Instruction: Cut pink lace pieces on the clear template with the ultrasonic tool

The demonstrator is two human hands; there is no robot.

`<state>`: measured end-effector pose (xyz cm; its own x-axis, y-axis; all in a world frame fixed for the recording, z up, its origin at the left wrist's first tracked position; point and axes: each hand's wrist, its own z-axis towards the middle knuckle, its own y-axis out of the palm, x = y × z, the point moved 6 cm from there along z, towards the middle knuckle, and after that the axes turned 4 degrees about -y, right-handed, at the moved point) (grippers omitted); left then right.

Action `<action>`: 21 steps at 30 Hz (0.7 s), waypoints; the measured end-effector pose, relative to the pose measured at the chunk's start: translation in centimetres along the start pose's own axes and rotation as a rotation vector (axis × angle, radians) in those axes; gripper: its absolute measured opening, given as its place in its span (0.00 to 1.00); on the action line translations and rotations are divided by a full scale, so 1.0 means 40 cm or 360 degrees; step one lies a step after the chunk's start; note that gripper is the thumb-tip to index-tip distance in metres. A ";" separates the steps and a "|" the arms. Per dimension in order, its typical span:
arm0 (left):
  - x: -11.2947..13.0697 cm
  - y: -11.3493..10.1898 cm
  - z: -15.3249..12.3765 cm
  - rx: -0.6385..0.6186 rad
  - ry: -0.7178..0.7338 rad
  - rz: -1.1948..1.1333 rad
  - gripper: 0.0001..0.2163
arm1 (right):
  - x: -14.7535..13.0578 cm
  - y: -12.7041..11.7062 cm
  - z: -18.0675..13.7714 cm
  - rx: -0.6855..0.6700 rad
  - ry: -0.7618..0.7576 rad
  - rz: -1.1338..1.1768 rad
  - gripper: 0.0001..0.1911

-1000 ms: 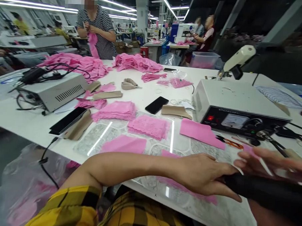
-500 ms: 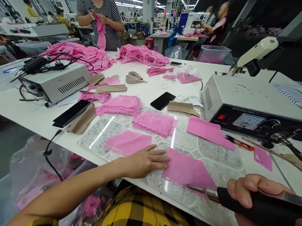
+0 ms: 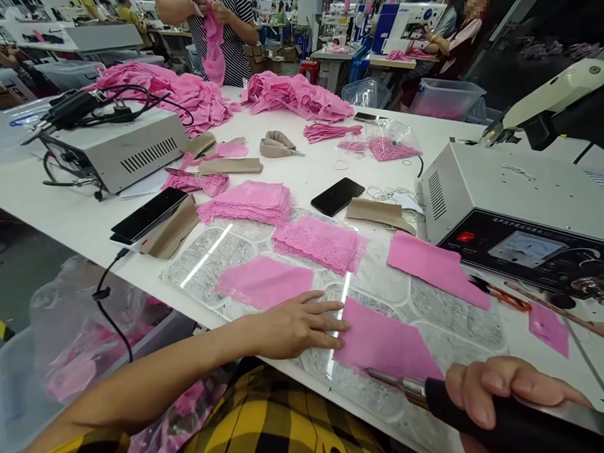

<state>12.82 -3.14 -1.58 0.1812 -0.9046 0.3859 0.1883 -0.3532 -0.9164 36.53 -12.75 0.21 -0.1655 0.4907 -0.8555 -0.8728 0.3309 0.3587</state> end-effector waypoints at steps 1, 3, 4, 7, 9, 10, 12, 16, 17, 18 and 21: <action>0.001 -0.001 0.000 0.0002 0.0002 0.0003 0.17 | -0.008 0.018 0.002 -0.0027 -0.0024 0.0000 0.16; 0.002 -0.004 -0.001 0.0014 0.0005 0.0006 0.17 | -0.022 0.049 0.002 -0.0040 -0.0038 0.0018 0.15; 0.003 -0.005 -0.001 0.0021 0.0006 0.0007 0.17 | -0.026 0.062 0.000 -0.0024 0.0007 0.0023 0.15; 0.004 -0.006 -0.001 0.0020 -0.0001 0.0021 0.16 | -0.029 0.102 -0.011 0.0035 0.0184 0.0026 0.16; 0.005 -0.004 -0.001 0.0009 0.0003 0.0035 0.16 | -0.033 0.132 -0.014 0.0041 0.0214 0.0022 0.16; 0.006 -0.004 0.000 0.0003 0.0007 0.0043 0.16 | -0.037 0.146 -0.012 0.0035 0.0178 0.0023 0.16; 0.007 -0.003 0.002 -0.0009 0.0011 0.0060 0.16 | -0.039 0.170 -0.006 0.0010 0.0137 0.0015 0.15; 0.009 -0.006 0.005 -0.0034 0.0000 0.0088 0.16 | -0.036 0.203 0.003 -0.0110 0.0085 0.0010 0.13; 0.010 -0.008 0.005 -0.0033 -0.0001 0.0090 0.16 | -0.036 0.207 0.004 -0.0133 0.0077 0.0015 0.13; 0.011 -0.010 0.005 -0.0028 0.0001 0.0090 0.16 | -0.034 0.208 0.004 -0.0145 0.0075 0.0022 0.13; 0.013 -0.013 0.004 0.0001 0.0007 0.0100 0.16 | -0.031 0.209 0.001 -0.0175 0.0077 0.0055 0.13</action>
<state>12.97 -3.39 -0.88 0.1883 -0.9261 0.3268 0.1773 -0.2952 -0.9388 29.45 -10.56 4.26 -0.2157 0.4601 -0.8613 -0.9108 0.2231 0.3473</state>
